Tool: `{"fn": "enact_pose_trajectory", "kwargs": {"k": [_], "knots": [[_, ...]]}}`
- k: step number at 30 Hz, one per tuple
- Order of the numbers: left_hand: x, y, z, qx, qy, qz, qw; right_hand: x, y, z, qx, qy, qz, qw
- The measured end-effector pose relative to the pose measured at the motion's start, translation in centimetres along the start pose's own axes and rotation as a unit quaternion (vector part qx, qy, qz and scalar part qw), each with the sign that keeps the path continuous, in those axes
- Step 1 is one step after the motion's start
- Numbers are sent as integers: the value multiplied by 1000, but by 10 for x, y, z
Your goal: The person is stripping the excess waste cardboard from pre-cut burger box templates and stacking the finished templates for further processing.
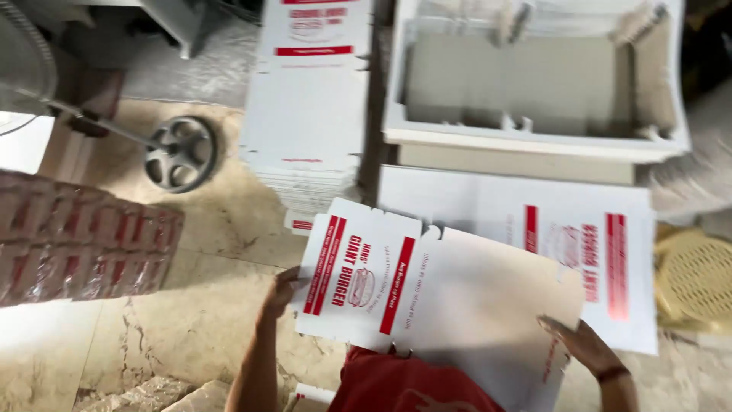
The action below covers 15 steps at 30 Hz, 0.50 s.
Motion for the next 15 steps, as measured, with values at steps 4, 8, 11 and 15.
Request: {"fn": "enact_pose_trajectory", "kwargs": {"k": [4,8,11,15], "knots": [[16,16,-55,88,78,51,992,-40,28,59,-11,134,-34,990],[98,-21,-152,169,-26,234,957,-11,-19,96,-130,408,-202,881],[313,-7,-170,185,-235,181,937,-193,134,215,52,225,99,968],[552,-9,-122,173,-414,555,701,-87,-106,307,66,529,-447,718]]}}
Point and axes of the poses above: each hand's wrist, its own y-axis away from the middle knuckle, its own z-axis out of the palm, x = y × z, the point moved 6 cm from there along -y, towards the middle knuckle
